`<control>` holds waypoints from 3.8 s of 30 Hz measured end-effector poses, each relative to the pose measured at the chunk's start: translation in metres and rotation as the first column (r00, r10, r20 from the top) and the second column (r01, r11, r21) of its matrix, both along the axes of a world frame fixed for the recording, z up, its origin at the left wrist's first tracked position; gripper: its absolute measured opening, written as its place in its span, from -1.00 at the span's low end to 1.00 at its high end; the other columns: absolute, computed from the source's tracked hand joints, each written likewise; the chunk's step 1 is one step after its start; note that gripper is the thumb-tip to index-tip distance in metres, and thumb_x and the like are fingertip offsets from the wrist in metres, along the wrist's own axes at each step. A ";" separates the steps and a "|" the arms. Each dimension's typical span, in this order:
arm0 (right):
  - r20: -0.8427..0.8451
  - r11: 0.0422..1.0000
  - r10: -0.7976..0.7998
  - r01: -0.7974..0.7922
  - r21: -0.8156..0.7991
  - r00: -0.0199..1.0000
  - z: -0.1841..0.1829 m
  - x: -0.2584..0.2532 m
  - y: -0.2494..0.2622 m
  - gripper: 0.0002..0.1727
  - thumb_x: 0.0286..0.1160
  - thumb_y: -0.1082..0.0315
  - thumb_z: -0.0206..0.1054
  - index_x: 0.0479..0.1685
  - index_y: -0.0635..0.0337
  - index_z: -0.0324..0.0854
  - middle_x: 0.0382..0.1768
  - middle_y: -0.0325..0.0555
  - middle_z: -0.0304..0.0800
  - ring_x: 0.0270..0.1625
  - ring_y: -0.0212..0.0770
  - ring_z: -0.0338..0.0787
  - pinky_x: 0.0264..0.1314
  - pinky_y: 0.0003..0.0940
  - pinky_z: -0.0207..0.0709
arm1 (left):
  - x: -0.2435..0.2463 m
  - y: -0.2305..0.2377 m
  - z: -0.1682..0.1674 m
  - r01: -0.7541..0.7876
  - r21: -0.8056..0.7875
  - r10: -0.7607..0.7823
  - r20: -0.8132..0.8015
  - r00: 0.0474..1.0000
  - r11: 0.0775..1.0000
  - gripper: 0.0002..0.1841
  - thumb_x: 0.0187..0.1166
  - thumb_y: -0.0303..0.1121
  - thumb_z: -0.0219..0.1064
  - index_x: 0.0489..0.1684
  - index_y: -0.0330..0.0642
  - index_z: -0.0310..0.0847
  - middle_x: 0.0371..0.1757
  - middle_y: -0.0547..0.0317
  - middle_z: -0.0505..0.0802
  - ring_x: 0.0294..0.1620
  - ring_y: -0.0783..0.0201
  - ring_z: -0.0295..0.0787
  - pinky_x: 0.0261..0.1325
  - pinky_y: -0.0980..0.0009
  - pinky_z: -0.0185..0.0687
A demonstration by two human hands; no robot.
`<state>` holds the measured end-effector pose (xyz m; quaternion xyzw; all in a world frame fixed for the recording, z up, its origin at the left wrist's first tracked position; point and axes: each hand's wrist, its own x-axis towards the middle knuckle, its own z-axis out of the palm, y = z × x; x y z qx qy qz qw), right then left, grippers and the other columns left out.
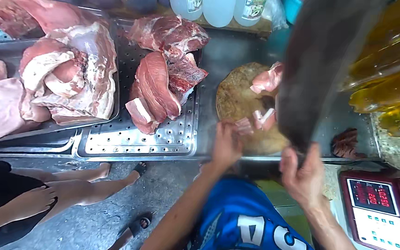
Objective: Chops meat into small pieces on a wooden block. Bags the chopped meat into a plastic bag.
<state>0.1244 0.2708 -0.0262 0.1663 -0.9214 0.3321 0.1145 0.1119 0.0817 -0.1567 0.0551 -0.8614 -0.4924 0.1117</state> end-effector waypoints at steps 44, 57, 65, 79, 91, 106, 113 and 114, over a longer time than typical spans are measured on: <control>0.154 0.876 -0.412 0.437 -0.203 0.898 -0.159 0.034 0.056 -0.56 0.66 0.11 0.14 0.14 0.37 0.58 -0.58 -0.20 0.67 -0.58 -0.39 0.67 -0.48 -0.40 0.62 | -0.106 0.067 0.061 0.164 -0.358 -0.087 0.221 0.971 0.919 -0.51 0.50 -0.08 0.48 0.34 -0.11 0.67 0.46 -0.16 0.64 0.37 -0.09 0.69 0.40 -0.03 0.67; 0.225 0.919 -0.296 0.341 -0.197 0.928 -0.146 0.030 0.069 -0.56 0.68 0.08 0.13 0.18 0.31 0.61 -0.61 -0.25 0.66 -0.63 -0.39 0.66 -0.53 -0.36 0.63 | -0.044 0.055 0.048 0.290 -0.345 -0.181 0.315 0.932 0.893 -0.51 0.47 -0.28 0.43 0.41 -0.20 0.66 0.59 -0.19 0.54 0.32 -0.03 0.74 0.32 0.15 0.74; 0.271 0.969 -0.202 0.232 -0.084 0.941 -0.134 0.019 0.082 -0.55 0.71 0.04 0.12 0.23 0.24 0.58 -0.61 -0.26 0.66 -0.62 -0.35 0.67 -0.52 -0.31 0.64 | -0.041 0.033 0.063 0.249 -0.314 -0.102 0.420 0.902 0.916 -0.54 0.59 0.06 0.33 0.09 -0.17 0.74 0.34 -0.16 0.65 0.24 0.02 0.72 0.36 0.15 0.65; 0.349 0.895 -0.282 0.377 -0.240 0.893 -0.152 0.025 0.072 -0.60 0.73 0.06 0.10 0.25 0.19 0.51 -0.66 -0.27 0.61 -0.70 -0.34 0.65 -0.61 -0.28 0.66 | -0.134 0.059 0.060 0.238 0.064 -0.246 0.301 0.921 0.969 -0.48 0.46 -0.28 0.56 0.45 -0.04 0.62 0.45 0.05 0.71 0.28 0.15 0.79 0.38 0.11 0.74; 0.076 0.989 -0.071 0.080 -0.123 0.995 -0.036 0.014 0.050 -0.54 0.75 0.07 0.12 0.19 0.34 0.59 -0.57 -0.30 0.69 -0.62 -0.50 0.66 -0.57 -0.48 0.64 | -0.009 0.014 0.023 0.199 -0.210 -0.151 0.224 0.963 0.957 -0.73 0.42 -0.22 0.50 -0.05 -0.16 0.83 0.28 -0.10 0.73 0.27 0.07 0.71 0.36 0.20 0.67; 0.099 0.998 -0.055 0.056 -0.008 0.994 -0.018 -0.006 0.050 -0.56 0.76 0.04 0.11 0.17 0.27 0.58 -0.60 -0.33 0.64 -0.65 -0.47 0.63 -0.62 -0.42 0.62 | 0.007 0.014 -0.004 0.048 -0.043 -0.051 -0.058 0.997 0.998 -0.76 0.51 -0.20 0.45 -0.02 -0.11 0.84 0.21 -0.06 0.77 0.25 0.15 0.73 0.29 0.30 0.71; 0.412 0.960 -0.002 -0.114 0.256 0.911 -0.061 0.010 0.033 -0.55 0.76 0.01 0.08 0.30 0.17 0.59 -0.54 -0.14 0.75 -0.49 -0.11 0.80 -0.40 -0.06 0.72 | 0.014 0.016 -0.011 0.093 -0.140 -0.108 -0.105 0.989 0.986 -0.84 0.50 -0.31 0.43 -0.10 -0.10 0.84 0.17 -0.02 0.79 0.28 0.12 0.71 0.39 0.28 0.65; 0.468 0.950 -0.023 -0.127 0.286 0.883 -0.069 0.009 0.035 -0.53 0.77 -0.01 0.06 0.34 0.13 0.58 -0.52 -0.14 0.76 -0.46 -0.07 0.82 -0.35 -0.02 0.72 | 0.011 0.018 -0.012 0.108 -0.173 -0.123 -0.079 0.989 0.979 -0.84 0.52 -0.29 0.40 -0.10 -0.09 0.84 0.17 -0.02 0.79 0.29 0.10 0.71 0.39 0.27 0.64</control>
